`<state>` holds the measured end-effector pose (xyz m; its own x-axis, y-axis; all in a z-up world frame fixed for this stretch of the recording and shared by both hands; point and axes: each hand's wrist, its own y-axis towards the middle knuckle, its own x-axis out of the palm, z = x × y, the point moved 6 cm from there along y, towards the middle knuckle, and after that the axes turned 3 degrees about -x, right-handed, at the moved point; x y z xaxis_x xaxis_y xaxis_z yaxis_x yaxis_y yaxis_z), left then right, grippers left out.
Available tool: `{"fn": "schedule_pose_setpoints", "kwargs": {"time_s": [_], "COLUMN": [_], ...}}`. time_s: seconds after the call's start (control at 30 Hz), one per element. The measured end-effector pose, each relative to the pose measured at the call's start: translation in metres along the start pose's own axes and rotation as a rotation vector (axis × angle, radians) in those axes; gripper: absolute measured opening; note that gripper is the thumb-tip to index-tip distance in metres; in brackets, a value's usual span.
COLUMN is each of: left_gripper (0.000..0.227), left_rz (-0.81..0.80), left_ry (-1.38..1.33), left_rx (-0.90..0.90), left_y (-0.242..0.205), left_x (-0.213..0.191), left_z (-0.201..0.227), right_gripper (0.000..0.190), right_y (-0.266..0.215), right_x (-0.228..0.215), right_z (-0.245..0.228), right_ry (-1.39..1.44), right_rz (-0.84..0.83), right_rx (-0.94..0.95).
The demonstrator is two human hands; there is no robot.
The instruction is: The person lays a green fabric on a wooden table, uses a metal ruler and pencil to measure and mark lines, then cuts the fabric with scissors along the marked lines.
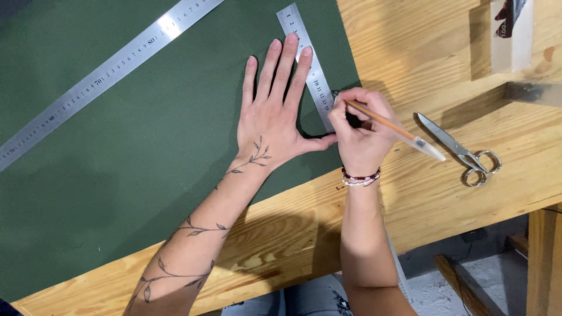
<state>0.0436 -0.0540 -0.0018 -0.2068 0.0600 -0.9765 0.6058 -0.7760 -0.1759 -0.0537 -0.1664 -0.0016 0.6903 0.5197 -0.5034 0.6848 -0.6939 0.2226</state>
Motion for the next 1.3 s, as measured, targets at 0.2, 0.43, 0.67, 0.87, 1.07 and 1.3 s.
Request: {"fn": "schedule_pose_setpoints", "kwargs": {"time_s": [0.2,0.43,0.67,0.87,1.07,1.3], "left_gripper": [0.132,0.133,0.141,0.137,0.134,0.134], "left_rz": [0.01,0.01,-0.011,-0.009,0.052,0.089], "left_ry": [-0.016,-0.009,0.008,-0.03,-0.073,-0.052], "left_rx": [-0.002,0.012,-0.009,-0.02,-0.017,-0.015], "left_y": [-0.001,0.0,-0.001,-0.003,-0.004,-0.007], "left_x": [0.0,0.0,0.001,0.005,0.002,0.0], "left_z": [0.0,0.001,0.001,-0.001,-0.002,-0.003], "right_gripper": [0.012,0.014,0.014,0.009,0.011,0.01], "right_y": [-0.001,0.001,0.003,0.054,0.104,0.101], "right_x": [-0.001,-0.001,-0.013,0.025,0.074,0.085], "right_z": [-0.001,-0.004,0.025,0.016,-0.01,-0.009], "right_ry": [0.003,0.0,0.494,0.782,0.531,0.325], "right_rz": [0.016,0.013,0.386,0.007,-0.253,-0.277], "right_rx": [0.031,0.003,0.133,0.049,-0.266,-0.37]}}
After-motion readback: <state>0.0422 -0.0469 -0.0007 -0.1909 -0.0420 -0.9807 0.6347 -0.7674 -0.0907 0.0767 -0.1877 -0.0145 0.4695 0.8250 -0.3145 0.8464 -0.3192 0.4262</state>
